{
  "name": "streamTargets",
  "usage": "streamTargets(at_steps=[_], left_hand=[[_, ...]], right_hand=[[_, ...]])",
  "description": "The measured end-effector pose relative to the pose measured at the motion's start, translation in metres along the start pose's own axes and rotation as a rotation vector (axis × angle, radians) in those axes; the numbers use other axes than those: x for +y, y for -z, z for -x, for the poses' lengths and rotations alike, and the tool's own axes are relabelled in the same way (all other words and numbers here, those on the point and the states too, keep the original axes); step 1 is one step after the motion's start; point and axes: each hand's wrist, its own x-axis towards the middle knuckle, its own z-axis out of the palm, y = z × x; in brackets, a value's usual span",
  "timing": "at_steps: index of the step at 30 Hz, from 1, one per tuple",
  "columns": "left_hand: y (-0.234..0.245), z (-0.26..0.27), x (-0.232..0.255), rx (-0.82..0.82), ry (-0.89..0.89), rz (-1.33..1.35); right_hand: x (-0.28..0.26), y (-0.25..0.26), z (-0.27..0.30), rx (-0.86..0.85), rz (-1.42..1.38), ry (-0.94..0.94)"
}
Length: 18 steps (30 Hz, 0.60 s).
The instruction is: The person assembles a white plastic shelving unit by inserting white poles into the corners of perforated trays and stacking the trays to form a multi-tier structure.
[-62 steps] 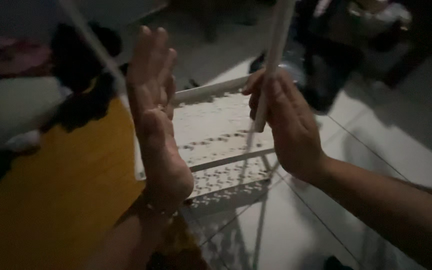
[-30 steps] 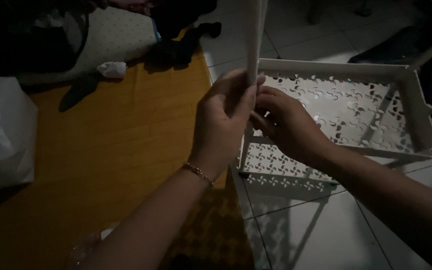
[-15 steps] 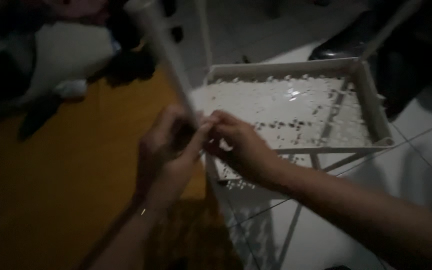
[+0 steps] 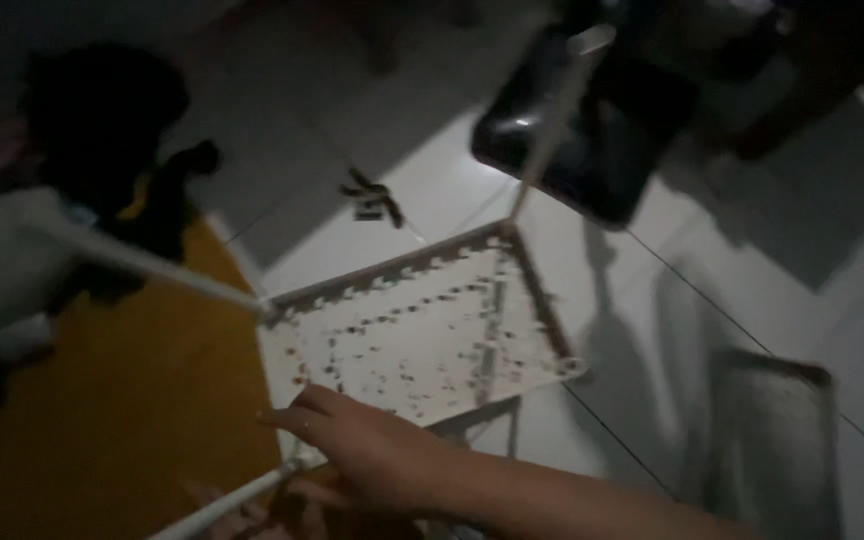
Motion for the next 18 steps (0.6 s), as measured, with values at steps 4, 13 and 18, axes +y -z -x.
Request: streamTargets(at_steps=[4, 13, 18], left_hand=[[-0.035, 0.048, -0.018, -0.122, 0.269, -0.108], [-0.173, 0.166, 0.067, -0.825, 0.001, -0.185], [-0.259, 0.224, 0.127, -1.081, -0.341, -0.173]], right_hand=[[0.0, 0.04, 0.063, 0.267, -0.064, -0.002], [0.042, 0.057, 0.306, 1.353, -0.066, -0.421], [0.081, 0.023, 0.438, 1.645, -0.085, -0.739]])
